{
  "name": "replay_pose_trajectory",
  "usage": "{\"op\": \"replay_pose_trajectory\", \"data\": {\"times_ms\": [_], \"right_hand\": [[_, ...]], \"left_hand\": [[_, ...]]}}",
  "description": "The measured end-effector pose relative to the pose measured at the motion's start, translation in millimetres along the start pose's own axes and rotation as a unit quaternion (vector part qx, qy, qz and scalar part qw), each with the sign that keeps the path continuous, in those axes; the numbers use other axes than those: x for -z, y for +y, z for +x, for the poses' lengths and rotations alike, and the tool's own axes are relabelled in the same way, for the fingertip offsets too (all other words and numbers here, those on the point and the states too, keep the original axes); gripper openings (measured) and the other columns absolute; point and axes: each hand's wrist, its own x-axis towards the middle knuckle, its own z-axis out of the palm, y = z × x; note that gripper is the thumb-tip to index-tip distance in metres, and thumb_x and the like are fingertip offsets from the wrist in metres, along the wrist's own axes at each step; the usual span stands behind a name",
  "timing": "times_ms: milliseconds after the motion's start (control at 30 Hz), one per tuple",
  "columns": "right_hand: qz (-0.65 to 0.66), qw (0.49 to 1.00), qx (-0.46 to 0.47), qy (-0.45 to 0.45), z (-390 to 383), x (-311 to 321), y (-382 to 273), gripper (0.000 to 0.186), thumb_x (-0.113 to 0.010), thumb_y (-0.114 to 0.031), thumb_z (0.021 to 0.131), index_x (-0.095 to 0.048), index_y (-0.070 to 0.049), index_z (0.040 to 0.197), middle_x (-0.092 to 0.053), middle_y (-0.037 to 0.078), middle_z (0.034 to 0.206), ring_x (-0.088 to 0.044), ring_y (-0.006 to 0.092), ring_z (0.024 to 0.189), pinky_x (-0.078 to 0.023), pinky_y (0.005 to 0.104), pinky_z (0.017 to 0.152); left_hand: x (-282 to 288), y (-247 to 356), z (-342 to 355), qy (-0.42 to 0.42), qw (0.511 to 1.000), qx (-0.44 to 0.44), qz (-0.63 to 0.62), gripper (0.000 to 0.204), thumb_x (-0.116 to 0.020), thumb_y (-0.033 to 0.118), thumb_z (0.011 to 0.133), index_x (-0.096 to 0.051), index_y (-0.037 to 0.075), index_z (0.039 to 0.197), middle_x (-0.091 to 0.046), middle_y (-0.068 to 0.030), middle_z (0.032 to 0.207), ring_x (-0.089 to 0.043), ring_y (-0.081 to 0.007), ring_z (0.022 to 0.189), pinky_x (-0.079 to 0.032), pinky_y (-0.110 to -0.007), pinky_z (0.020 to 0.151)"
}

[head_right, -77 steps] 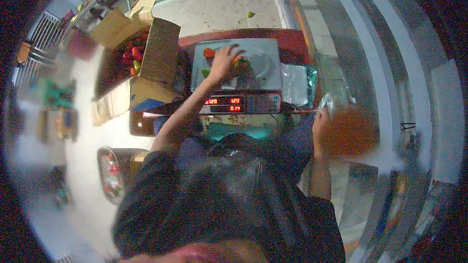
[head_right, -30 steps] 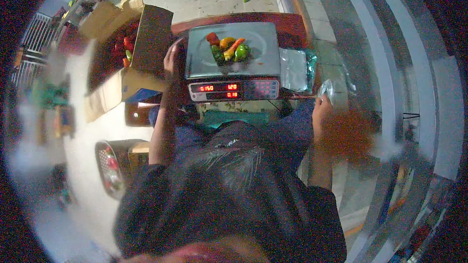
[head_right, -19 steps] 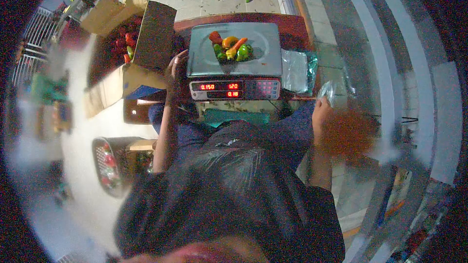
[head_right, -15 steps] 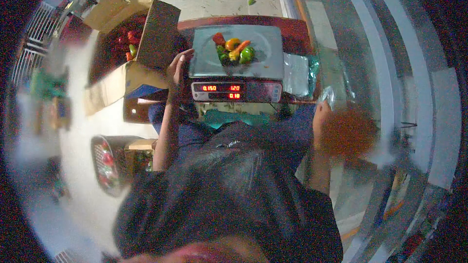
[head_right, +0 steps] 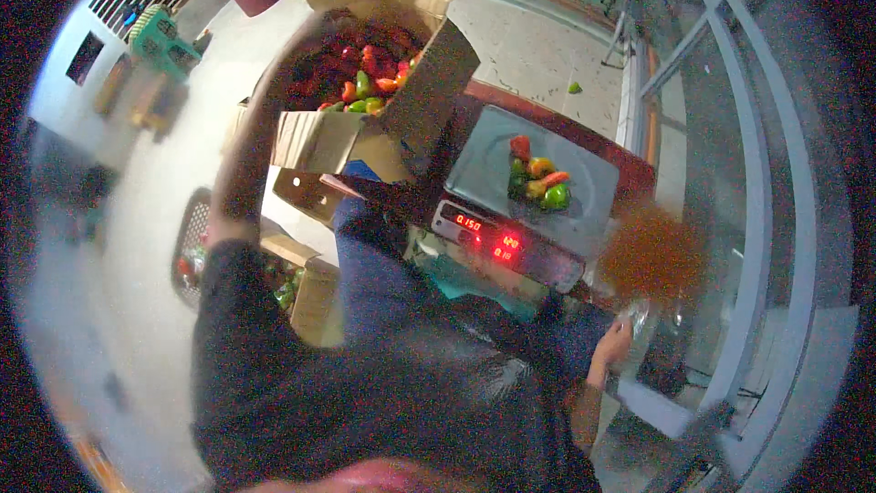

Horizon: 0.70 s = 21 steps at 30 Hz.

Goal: The person sits on the floor and repeatedly picks bell peppers from a cardboard box. They place the peppers onto a digital scale to weigh them, then transfer them into small plastic bags. The person ties the bags closed and places them into a basket.

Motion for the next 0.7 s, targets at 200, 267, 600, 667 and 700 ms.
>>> {"op": "replay_pose_trajectory", "data": {"times_ms": [200,267,600,667,700], "right_hand": [[-0.004,1.0,0.026,0.007,-5,16,-19,0.015,-0.055,-0.009,0.082,-0.061,-0.001,0.093,-0.064,0.02,0.091,-0.06,0.0398,0.083,-0.046,0.046,0.071],[-0.011,0.999,0.047,0.001,-2,15,-13,0.017,-0.056,-0.009,0.082,-0.061,-0.001,0.095,-0.064,0.021,0.092,-0.061,0.0407,0.084,-0.046,0.0463,0.072],[-0.057,0.998,0.034,-0.006,-4,18,-30,0.023,-0.056,-0.016,0.086,-0.061,0.002,0.1,-0.064,0.024,0.092,-0.062,0.0403,0.082,-0.047,0.0472,0.071],[-0.072,0.997,-0.003,0.036,-14,7,7,0.025,-0.056,-0.022,0.086,-0.064,-0.001,0.097,-0.065,0.022,0.093,-0.063,0.0385,0.079,-0.048,0.047,0.069],[-0.048,0.996,-0.005,0.071,-9,-4,12,0.024,-0.057,-0.024,0.086,-0.066,-0.003,0.095,-0.065,0.02,0.092,-0.063,0.0363,0.081,-0.048,0.0463,0.07]], "left_hand": [[-82,-157,8,-0.231,0.903,0.361,-0.018,0.021,-0.074,0.006,0.064,-0.068,0.006,0.083,-0.066,-0.0129,0.076,-0.065,-0.0221,0.065,-0.051,-0.038,0.052],[-87,-148,11,-0.284,0.899,0.333,0.022,0.025,-0.076,0.007,0.061,-0.068,0.007,0.085,-0.067,-0.0118,0.082,-0.066,-0.0228,0.072,-0.053,-0.039,0.057],[-107,-109,42,-0.104,0.876,-0.027,0.47,0.047,-0.065,0.029,0.074,-0.059,0.018,0.119,-0.051,-0.0052,0.13,-0.047,-0.0253,0.117,-0.039,-0.039,0.097],[-105,-56,45,-0.099,0.831,-0.113,0.536,0.043,-0.061,0.025,0.079,-0.058,0.017,0.121,-0.055,-0.0062,0.125,-0.05,-0.0272,0.115,-0.041,-0.042,0.095],[-100,-67,44,-0.059,0.889,-0.086,0.447,0.039,-0.062,0.022,0.078,-0.059,0.012,0.115,-0.06,-0.0106,0.115,-0.056,-0.0316,0.101,-0.046,-0.041,0.086]]}}
